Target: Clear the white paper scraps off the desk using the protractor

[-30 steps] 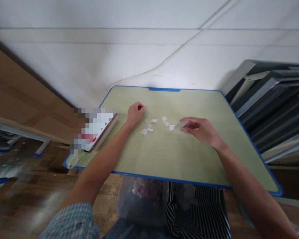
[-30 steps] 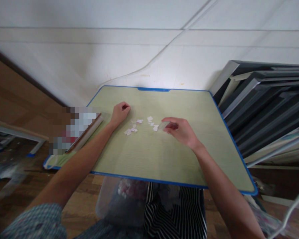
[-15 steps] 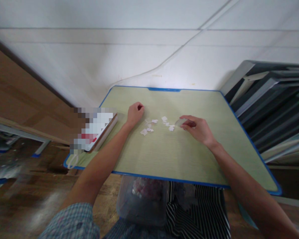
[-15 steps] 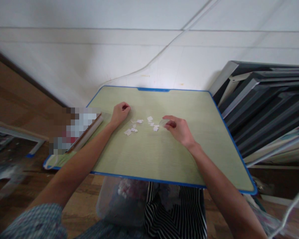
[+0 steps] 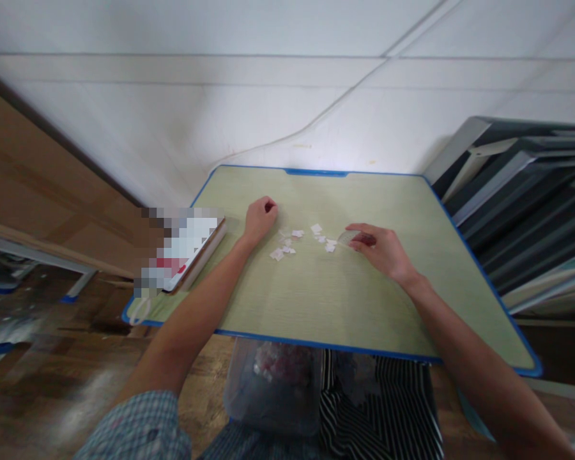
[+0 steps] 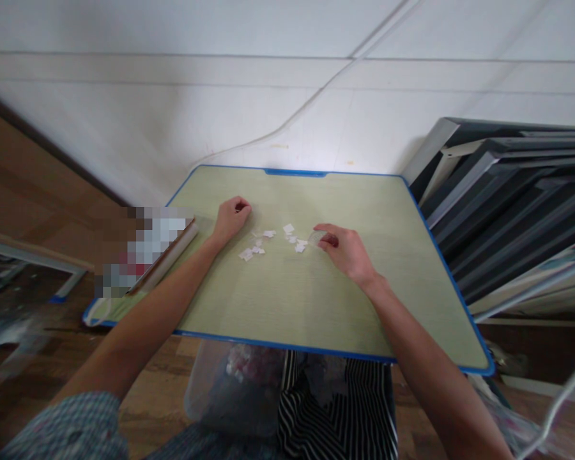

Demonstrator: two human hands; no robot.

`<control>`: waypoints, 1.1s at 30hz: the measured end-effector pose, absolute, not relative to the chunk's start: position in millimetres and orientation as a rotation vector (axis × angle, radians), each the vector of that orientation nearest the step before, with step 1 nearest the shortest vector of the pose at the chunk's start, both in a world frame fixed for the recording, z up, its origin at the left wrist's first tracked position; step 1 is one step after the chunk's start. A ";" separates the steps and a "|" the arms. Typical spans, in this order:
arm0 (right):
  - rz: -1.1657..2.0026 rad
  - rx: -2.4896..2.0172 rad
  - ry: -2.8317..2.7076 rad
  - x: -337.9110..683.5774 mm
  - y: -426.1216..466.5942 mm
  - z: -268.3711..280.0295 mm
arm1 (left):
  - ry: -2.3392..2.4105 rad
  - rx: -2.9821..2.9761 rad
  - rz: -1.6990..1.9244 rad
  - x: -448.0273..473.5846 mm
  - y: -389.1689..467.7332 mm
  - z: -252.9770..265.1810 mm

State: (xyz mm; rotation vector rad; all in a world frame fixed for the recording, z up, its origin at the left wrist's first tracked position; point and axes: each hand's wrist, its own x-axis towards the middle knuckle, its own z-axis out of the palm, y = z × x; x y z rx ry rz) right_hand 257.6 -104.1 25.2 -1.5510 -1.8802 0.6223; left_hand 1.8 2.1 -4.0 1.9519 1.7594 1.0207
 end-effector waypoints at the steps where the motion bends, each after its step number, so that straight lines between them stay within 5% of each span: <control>1: 0.614 -1.554 -1.887 257.8 -104.3 25.9 | 1.761 1.950 1.018 1.8 2.0 -3.9; 33: 0.884 -1.504 -1.968 270.5 -106.2 35.4 | 1.757 1.957 1.004 2.0 1.7 -2.7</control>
